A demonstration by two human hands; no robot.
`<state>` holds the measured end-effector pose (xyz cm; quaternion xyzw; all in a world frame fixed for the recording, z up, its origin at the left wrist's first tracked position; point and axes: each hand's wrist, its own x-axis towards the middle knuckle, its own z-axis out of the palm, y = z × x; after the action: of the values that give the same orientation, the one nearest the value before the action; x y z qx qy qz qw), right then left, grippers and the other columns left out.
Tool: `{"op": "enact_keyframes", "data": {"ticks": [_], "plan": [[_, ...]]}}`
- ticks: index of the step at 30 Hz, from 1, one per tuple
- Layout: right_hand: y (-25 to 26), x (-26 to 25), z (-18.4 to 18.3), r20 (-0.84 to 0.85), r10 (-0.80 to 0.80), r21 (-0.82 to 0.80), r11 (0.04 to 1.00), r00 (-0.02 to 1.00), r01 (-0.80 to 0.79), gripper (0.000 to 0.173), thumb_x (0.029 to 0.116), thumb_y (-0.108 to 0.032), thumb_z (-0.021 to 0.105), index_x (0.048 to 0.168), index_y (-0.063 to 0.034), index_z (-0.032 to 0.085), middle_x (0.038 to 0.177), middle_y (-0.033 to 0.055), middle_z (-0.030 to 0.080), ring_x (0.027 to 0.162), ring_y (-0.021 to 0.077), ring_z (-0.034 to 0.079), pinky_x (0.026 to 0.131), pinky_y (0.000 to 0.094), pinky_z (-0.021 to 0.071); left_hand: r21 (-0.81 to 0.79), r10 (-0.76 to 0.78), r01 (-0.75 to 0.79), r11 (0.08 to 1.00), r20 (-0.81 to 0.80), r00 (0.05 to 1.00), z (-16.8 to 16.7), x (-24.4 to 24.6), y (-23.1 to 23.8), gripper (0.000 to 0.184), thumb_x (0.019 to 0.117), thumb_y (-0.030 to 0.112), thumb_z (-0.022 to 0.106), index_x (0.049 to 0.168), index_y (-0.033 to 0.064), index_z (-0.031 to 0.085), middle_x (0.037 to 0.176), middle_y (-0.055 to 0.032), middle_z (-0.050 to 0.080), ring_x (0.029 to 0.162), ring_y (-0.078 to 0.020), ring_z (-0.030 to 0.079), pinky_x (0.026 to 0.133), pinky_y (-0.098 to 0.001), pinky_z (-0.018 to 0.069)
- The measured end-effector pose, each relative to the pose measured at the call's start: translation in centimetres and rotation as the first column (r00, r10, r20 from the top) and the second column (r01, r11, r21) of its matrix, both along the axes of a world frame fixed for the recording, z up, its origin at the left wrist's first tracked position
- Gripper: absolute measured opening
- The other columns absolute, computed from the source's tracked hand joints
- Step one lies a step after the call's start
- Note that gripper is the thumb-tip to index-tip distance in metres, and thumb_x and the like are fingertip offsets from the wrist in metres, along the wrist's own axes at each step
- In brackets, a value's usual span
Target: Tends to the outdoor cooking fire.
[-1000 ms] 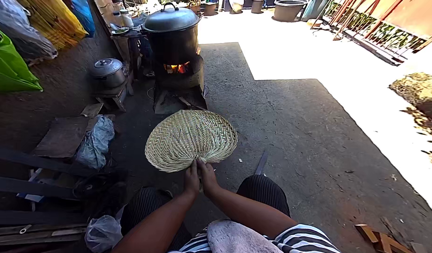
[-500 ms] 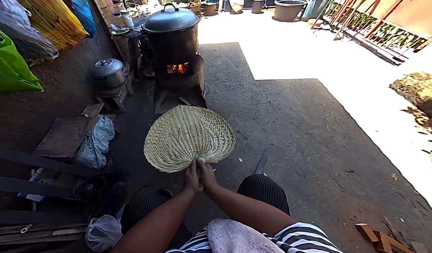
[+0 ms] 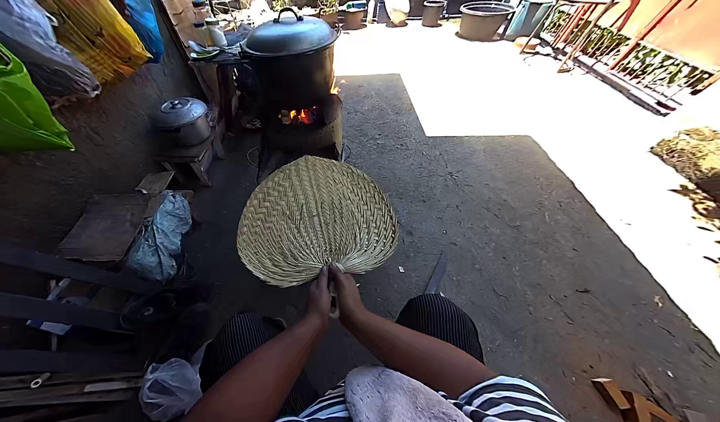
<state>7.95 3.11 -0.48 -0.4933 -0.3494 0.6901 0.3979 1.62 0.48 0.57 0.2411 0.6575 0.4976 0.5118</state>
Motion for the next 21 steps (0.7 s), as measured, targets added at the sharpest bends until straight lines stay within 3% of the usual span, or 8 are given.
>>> {"op": "enact_keyframes", "data": {"ticks": [2, 4, 6, 8, 10, 14, 18, 21], "plan": [[-0.19, 0.00, -0.13, 0.023, -0.006, -0.004, 1.000, 1.000, 0.006, 0.041, 0.1116, -0.031, 0.043, 0.107, 0.0054, 0.061, 0.092, 0.0141, 0.066, 0.086, 0.0175, 0.065, 0.082, 0.0363, 0.0532, -0.032, 0.008, -0.009, 0.999, -0.048, 0.999, -0.19, 0.14, -0.07, 0.056, 0.1125, 0.039, 0.029, 0.125, -0.0058, 0.061, 0.125, -0.0222, 0.062, 0.116, -0.0256, 0.060, 0.101, -0.0445, 0.0457], [-0.44, 0.08, 0.33, -0.007, -0.019, 0.104, 0.994, 1.000, 0.019, 0.034, 0.1111, -0.026, 0.044, 0.109, 0.0047, 0.059, 0.091, 0.0113, 0.067, 0.085, 0.0127, 0.066, 0.082, 0.0312, 0.0546, 0.053, 0.025, -0.019, 0.998, -0.099, 0.995, -0.13, 0.17, -0.22, 0.054, 0.1128, 0.036, 0.030, 0.122, -0.0062, 0.063, 0.122, -0.0212, 0.064, 0.114, -0.0226, 0.061, 0.100, -0.0416, 0.0473], [-0.31, 0.05, 0.70, -0.041, -0.021, 0.149, 0.989, 0.999, 0.027, 0.031, 0.1108, -0.023, 0.043, 0.110, 0.0041, 0.058, 0.091, 0.0096, 0.067, 0.085, 0.0101, 0.067, 0.081, 0.0286, 0.0556, 0.120, 0.024, -0.018, 0.993, -0.048, 0.999, 0.15, -0.03, -0.15, 0.052, 0.1129, 0.034, 0.030, 0.126, -0.0052, 0.061, 0.123, -0.0185, 0.064, 0.114, -0.0180, 0.061, 0.100, -0.0369, 0.0481], [-0.07, -0.01, 0.60, -0.024, -0.008, 0.066, 0.998, 1.000, 0.010, 0.037, 0.1118, -0.027, 0.041, 0.110, 0.0048, 0.059, 0.091, 0.0114, 0.066, 0.084, 0.0130, 0.066, 0.080, 0.0315, 0.0550, 0.073, 0.015, -0.017, 0.997, 0.030, 0.999, 0.16, -0.12, 0.09, 0.053, 0.1128, 0.037, 0.028, 0.129, -0.0031, 0.059, 0.122, -0.0166, 0.064, 0.111, -0.0172, 0.062, 0.097, -0.0354, 0.0492], [-0.07, -0.13, 0.13, 0.013, -0.007, 0.010, 1.000, 1.000, 0.007, 0.039, 0.1117, -0.029, 0.042, 0.109, 0.0054, 0.060, 0.091, 0.0126, 0.065, 0.084, 0.0157, 0.065, 0.080, 0.0344, 0.0537, -0.017, 0.025, -0.025, 1.000, 0.013, 1.000, -0.22, -0.01, 0.16, 0.056, 0.1123, 0.040, 0.029, 0.124, -0.0041, 0.061, 0.122, -0.0193, 0.064, 0.112, -0.0223, 0.061, 0.098, -0.0410, 0.0482], [-0.21, -0.02, 0.62, -0.019, -0.021, 0.117, 0.993, 1.000, 0.023, 0.033, 0.1111, -0.025, 0.043, 0.107, 0.0045, 0.059, 0.088, 0.0101, 0.066, 0.082, 0.0118, 0.066, 0.079, 0.0305, 0.0551, 0.066, 0.032, -0.028, 0.997, -0.052, 0.998, 0.19, 0.08, -0.06, 0.054, 0.1126, 0.036, 0.030, 0.121, -0.0060, 0.063, 0.121, -0.0199, 0.065, 0.112, -0.0209, 0.062, 0.100, -0.0396, 0.0479], [-0.10, -0.07, 0.15, -0.002, -0.012, -0.019, 1.000, 1.000, 0.012, 0.040, 0.1117, -0.031, 0.042, 0.105, 0.0037, 0.060, 0.087, 0.0113, 0.065, 0.079, 0.0153, 0.065, 0.075, 0.0339, 0.0545, -0.029, 0.033, -0.031, 0.999, 0.070, 0.997, -0.11, -0.01, 0.13, 0.056, 0.1119, 0.042, 0.029, 0.124, -0.0023, 0.061, 0.115, -0.0169, 0.065, 0.104, -0.0202, 0.063, 0.091, -0.0388, 0.0504], [-0.40, -0.01, 0.35, -0.016, -0.026, 0.026, 0.999, 1.000, 0.027, 0.035, 0.1115, -0.027, 0.043, 0.105, 0.0032, 0.059, 0.086, 0.0102, 0.065, 0.079, 0.0133, 0.065, 0.076, 0.0317, 0.0540, 0.010, 0.065, -0.065, 0.998, 0.000, 0.998, -0.24, 0.35, -0.12, 0.054, 0.1122, 0.039, 0.032, 0.118, -0.0049, 0.063, 0.113, -0.0186, 0.065, 0.104, -0.0209, 0.062, 0.093, -0.0395, 0.0494]]}}
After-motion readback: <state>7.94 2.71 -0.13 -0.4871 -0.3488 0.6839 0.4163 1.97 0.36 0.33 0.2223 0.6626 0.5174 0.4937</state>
